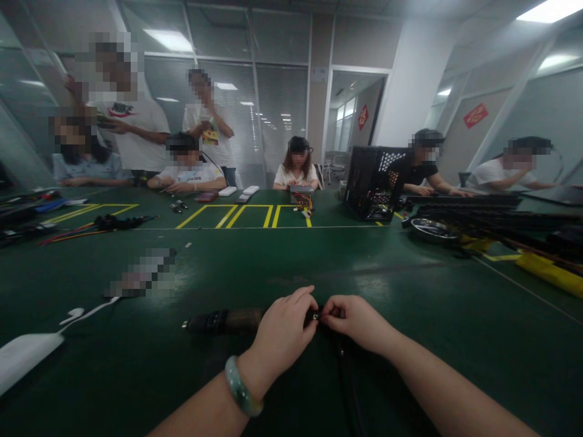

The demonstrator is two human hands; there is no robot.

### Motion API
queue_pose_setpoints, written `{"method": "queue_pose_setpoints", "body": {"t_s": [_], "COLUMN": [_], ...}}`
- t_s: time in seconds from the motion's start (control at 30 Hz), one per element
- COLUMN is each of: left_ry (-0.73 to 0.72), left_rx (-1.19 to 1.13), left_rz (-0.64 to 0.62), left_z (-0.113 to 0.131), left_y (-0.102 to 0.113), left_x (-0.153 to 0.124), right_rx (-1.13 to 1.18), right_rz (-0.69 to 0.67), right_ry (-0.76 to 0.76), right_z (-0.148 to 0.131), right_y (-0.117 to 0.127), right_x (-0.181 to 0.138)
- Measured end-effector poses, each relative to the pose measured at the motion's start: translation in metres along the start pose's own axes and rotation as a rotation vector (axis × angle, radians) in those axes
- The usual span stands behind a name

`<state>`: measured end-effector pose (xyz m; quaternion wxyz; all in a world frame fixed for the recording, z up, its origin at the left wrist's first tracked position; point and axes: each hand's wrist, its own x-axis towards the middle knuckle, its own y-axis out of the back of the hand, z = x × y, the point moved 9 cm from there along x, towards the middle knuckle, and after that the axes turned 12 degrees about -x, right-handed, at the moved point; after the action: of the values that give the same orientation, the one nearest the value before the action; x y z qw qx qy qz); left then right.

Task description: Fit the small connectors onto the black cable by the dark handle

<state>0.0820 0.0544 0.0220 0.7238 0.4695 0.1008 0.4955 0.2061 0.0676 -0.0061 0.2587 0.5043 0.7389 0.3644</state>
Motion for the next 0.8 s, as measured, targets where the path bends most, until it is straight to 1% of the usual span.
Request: {"method": "queue_pose_setpoints", "body": {"t_s": [0.1,0.27,0.57,0.8], "left_ry": [0.003,-0.033,-0.026,-0.046], "left_rx": [-0.001,-0.001,0.009,0.013], "left_rz": [-0.002,-0.026,0.01,-0.019], "left_z": [-0.0003,0.0008,0.003,0.0012], "left_y": [-0.0001,-0.0039,0.0007,-0.0042], "left_x": [-0.0007,0.0005,0.0,0.0002], "right_rx": [0.004,0.001,0.008,0.001], "right_rz": [-0.006,-0.001,0.003,-0.005], "right_ry": [-0.007,-0.006,-0.004,-0.01], "right_z": [-0.0005,-0.0003,0.0041,0.0032], "right_y": [0.0002,0.0002,-0.0026,-0.001], "right_x": [-0.0005,0.0001,0.0017,0.0]}}
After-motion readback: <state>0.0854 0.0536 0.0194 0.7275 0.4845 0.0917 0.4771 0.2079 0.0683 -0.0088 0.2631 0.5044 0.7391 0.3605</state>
